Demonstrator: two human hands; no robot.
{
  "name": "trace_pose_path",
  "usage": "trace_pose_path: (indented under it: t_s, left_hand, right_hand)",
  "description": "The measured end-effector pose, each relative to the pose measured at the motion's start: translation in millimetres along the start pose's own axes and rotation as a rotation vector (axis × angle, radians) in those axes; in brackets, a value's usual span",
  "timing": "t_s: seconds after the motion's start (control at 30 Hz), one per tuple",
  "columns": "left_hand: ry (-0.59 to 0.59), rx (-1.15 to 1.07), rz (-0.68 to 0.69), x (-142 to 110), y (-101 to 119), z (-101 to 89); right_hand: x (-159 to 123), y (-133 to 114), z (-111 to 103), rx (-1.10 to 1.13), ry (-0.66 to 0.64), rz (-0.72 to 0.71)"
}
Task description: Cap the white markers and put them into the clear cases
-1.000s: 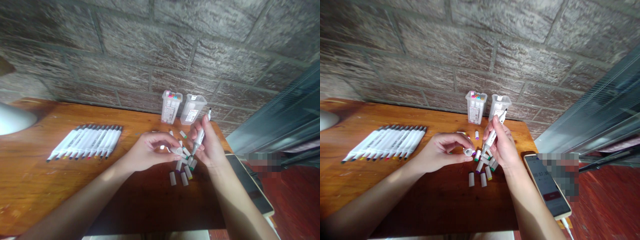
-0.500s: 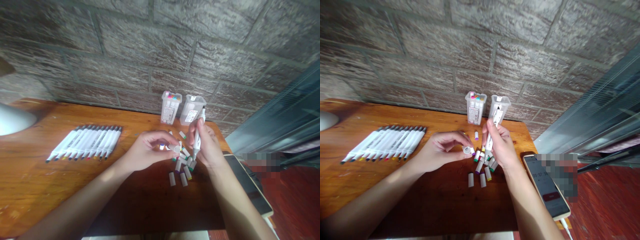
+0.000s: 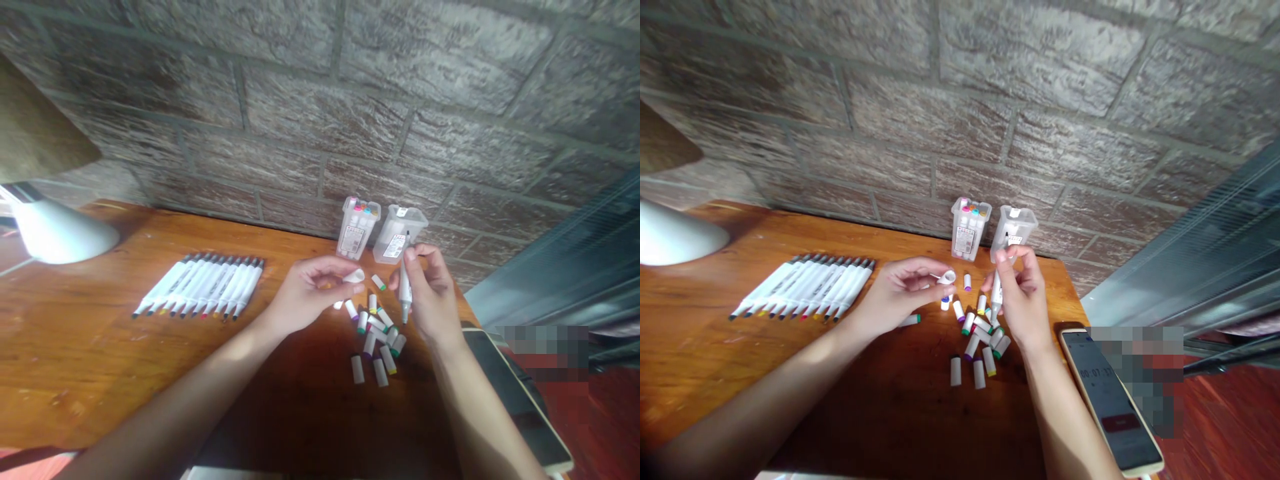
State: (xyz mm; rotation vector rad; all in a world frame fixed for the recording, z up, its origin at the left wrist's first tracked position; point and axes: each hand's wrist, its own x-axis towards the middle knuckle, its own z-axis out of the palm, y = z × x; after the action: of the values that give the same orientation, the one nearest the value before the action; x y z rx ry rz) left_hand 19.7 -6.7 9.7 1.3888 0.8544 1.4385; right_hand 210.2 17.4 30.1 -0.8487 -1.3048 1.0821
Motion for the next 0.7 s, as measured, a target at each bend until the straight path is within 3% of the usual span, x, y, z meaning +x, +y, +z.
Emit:
trace_pose_path:
  t_s: [0.3, 0.7]
  left_hand:
    - [-0.098, -0.025, -0.053, -0.4, 5.2, -0.3]
    - [-0.135, 0.17, 0.049, -2.9, -9.7, 1.2]
  right_hand:
    - [-2.0, -11.5, -3.3, 0.198, -0.077, -0.007]
    - [-7.9, -1.1, 4.8, -0.052, 0.056, -0.151]
